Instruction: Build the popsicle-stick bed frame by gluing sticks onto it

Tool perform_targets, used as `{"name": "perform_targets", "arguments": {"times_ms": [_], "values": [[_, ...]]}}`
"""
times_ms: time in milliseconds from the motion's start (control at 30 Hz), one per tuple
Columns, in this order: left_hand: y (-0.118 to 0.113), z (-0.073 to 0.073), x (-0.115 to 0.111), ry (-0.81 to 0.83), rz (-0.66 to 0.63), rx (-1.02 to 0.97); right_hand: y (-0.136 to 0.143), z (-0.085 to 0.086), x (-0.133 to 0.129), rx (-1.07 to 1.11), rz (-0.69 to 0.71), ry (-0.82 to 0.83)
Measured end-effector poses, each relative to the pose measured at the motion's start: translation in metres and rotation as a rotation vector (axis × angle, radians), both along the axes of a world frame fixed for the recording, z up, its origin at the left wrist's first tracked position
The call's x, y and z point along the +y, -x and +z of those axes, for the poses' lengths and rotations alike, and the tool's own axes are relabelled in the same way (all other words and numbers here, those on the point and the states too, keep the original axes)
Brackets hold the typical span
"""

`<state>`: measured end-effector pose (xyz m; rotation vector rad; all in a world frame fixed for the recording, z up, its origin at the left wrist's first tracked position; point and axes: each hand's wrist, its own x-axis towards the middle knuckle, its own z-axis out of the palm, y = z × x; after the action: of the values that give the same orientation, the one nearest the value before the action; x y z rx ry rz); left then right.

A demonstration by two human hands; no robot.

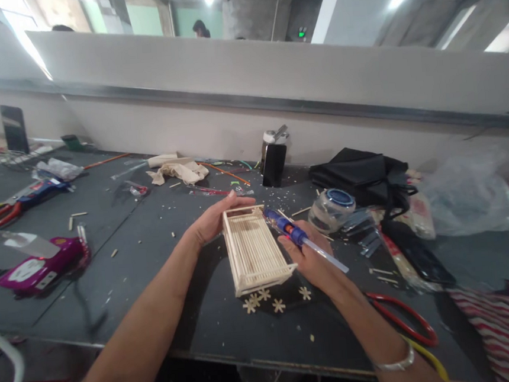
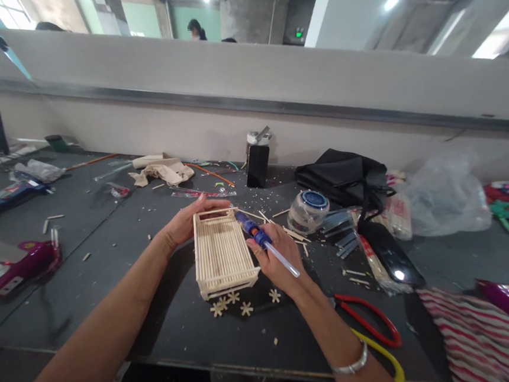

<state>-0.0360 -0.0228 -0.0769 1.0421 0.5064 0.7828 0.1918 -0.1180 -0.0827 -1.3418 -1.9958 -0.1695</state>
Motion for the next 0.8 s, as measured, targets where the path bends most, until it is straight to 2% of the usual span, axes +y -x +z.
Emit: {"name": "perform_targets", "arguments": {"times_ms": [200,467,800], "values": [[0.0000,0.0004,-0.0002,-0.005,0.004,0.005,-0.0009,-0.0031,0.0021,-0.028,0.014,-0.050],[-0.0009,0.0021,-0.0014,0.012,0.014,0.006,0.0000,0.0038,0.0000,-0.035,0.044,-0.008],[-0.0008,0.0026,-0.0017,0.020,0.024,0.010,-0.0015,0.0047,-0.0001,-0.034,0.040,0.008]]}}
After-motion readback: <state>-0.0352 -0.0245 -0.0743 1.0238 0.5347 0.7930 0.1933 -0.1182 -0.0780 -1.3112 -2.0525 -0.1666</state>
